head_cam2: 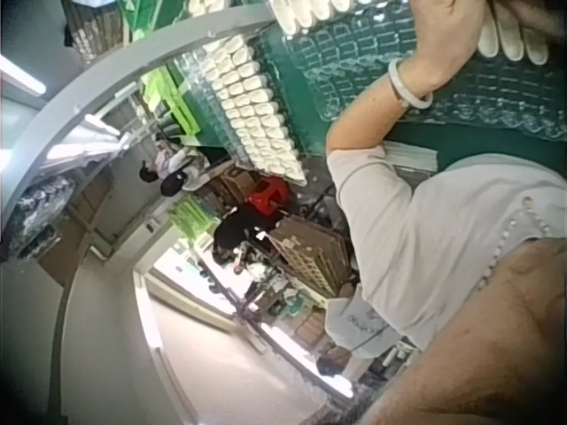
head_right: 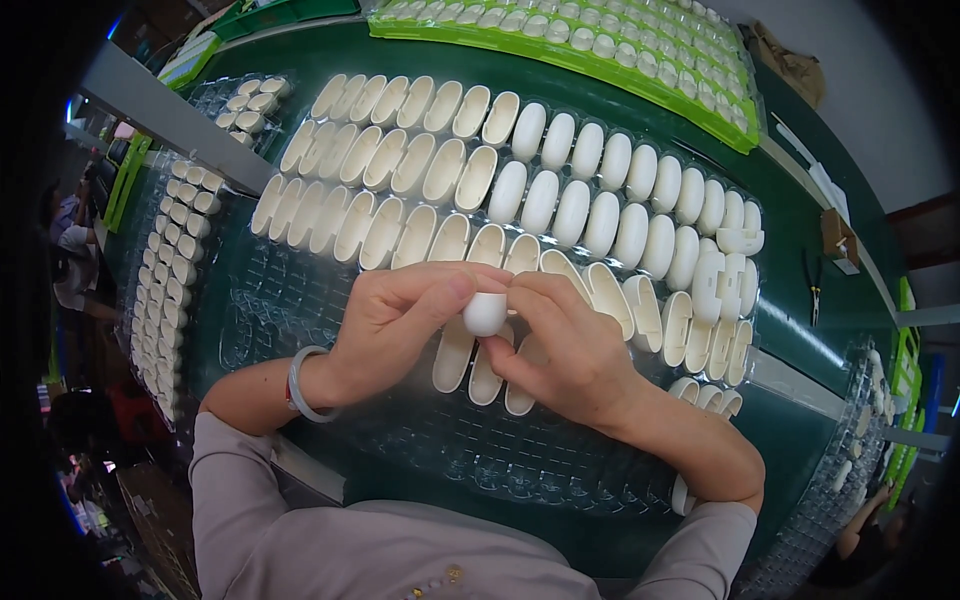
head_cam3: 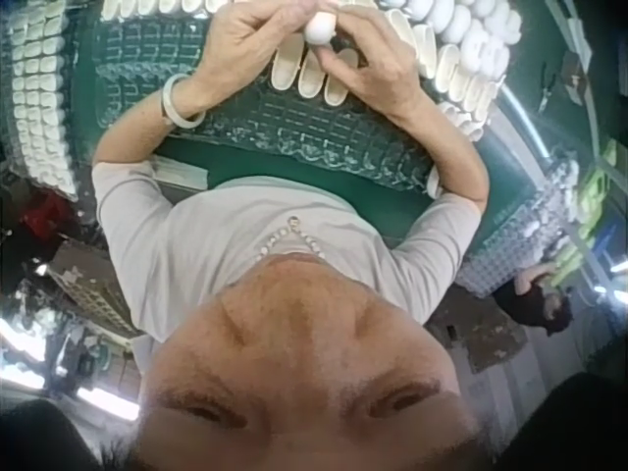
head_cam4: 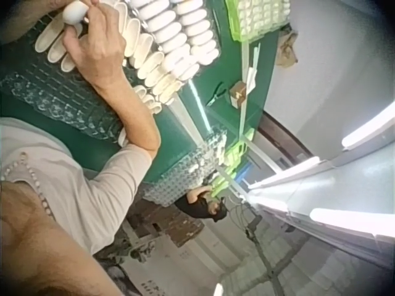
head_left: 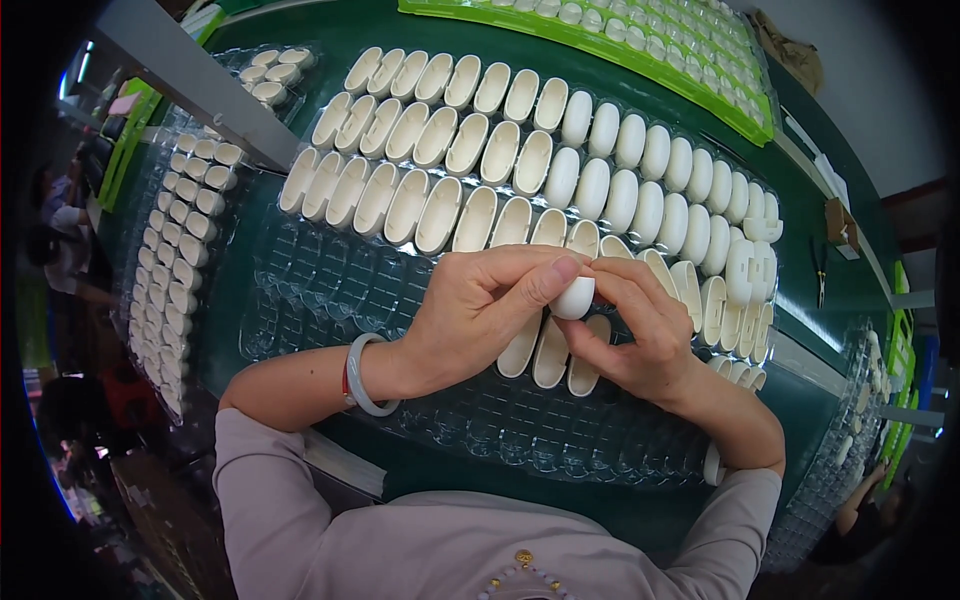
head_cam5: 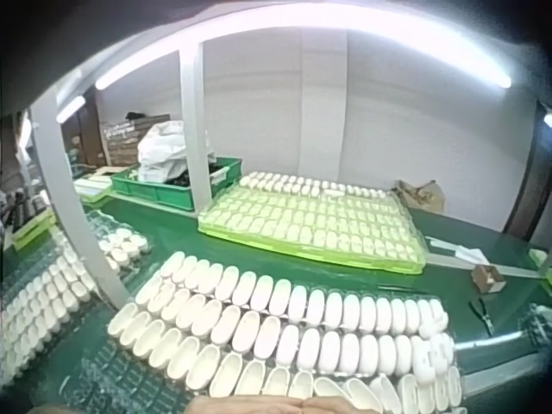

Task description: The person assembles small oval plastic components by snapping two halves together by hand, then places each completed component into a structured plastic tray.

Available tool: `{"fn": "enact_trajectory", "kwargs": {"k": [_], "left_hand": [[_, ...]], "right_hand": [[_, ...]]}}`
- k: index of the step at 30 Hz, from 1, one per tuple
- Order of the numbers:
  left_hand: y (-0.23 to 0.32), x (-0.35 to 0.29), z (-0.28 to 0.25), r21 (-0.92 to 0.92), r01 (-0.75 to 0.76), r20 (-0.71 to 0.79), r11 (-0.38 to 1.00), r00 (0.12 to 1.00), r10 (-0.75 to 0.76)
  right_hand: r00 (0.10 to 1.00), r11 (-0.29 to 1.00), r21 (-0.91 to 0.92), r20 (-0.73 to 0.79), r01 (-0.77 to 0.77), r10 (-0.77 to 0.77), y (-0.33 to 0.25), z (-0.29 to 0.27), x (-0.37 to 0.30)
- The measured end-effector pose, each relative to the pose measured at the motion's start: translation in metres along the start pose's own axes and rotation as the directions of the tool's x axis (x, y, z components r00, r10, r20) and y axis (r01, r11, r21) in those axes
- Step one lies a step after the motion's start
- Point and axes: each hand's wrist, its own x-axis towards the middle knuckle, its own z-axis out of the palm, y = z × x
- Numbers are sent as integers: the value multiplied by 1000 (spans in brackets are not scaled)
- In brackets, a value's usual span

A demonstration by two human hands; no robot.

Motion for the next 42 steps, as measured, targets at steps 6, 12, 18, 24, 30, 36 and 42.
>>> {"fn": "enact_trajectory", "kwargs": {"k": [6, 12, 18, 24, 30, 36, 42], "left_hand": [[6, 0, 4, -221, 116, 33, 968, 993, -112], [0, 5, 6, -727, 366, 171, 580, 916, -364], [-9, 7, 8, -712, 475, 322, 518, 875, -360], [-7, 7, 12, -689, 496, 357, 528, 867, -347], [-12, 6, 12, -681, 478, 322, 555, 876, -359], [-11, 5, 12, -689, 459, 309, 561, 886, -345], [-14, 3, 9, -657, 428, 306, 621, 904, -298]], "right_hand": [[1000, 993, 113, -16, -18, 20, 2, -3, 3], [989, 966, 253, -121, -47, 80, -2, -8, 5], [990, 985, 163, -136, 57, -35, -1, -9, 5], [992, 981, 189, -125, 30, -7, -1, -9, 3], [992, 979, 193, -116, 66, -44, 0, -9, 4], [989, 976, 190, -123, 107, -85, -1, -7, 4], [990, 976, 193, -110, 105, -85, -3, -9, 5]]}}
